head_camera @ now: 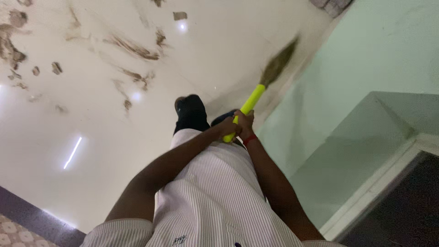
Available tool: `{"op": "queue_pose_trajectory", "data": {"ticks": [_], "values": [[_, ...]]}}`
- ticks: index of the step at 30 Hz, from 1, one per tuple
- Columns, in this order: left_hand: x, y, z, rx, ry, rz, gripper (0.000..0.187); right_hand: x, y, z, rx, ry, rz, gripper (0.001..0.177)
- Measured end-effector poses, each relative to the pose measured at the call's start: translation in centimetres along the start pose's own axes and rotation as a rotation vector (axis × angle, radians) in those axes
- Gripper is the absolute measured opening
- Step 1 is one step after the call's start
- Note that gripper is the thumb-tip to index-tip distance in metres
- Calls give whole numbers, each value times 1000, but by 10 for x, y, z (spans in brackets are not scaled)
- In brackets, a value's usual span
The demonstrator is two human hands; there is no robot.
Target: The person sweeps debris and dust into a pile on the floor using a broom.
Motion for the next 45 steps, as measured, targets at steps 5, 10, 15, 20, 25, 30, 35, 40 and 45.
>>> {"op": "queue_pose_trajectory", "data": {"ticks": [5, 10, 15, 20, 25, 30, 35, 40, 45], "values": [[-40, 19, 61, -262, -207, 10, 14, 36, -45, 29, 118, 136, -22, 36], [-51, 31, 86, -190, -246, -113, 12, 46, -40, 54, -166, 295, -82, 24], [-43, 2, 98, 5, -229, -361, 10, 23, 6, 78, -423, 272, -202, 23], [-11, -43, 118, 134, -126, -541, 11, -14, 63, 107, -363, 287, -467, 22], [18, -55, 125, 218, -84, -687, 18, -45, 98, 111, -375, 219, -530, 36], [39, -39, 126, 225, -114, -767, 33, -86, 101, 108, -418, 141, -486, 31], [69, -9, 96, 123, -89, -612, 47, -105, 61, 83, -354, 68, -398, 24], [93, 20, 76, 16, -198, -449, 42, -95, 6, 78, -285, -35, -268, 25], [71, 56, 93, -88, -251, -349, 35, -73, -46, 76, -76, 48, -149, 29]]}}
Point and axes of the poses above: each hand's wrist, its own z-axis towards the middle knuckle, its own y-axis out of the palm, x = y × z, the point moved 2 cm from there along z, towards the middle knuckle, and after that the axes turned 10 degrees about y, right-handed, at the moved point
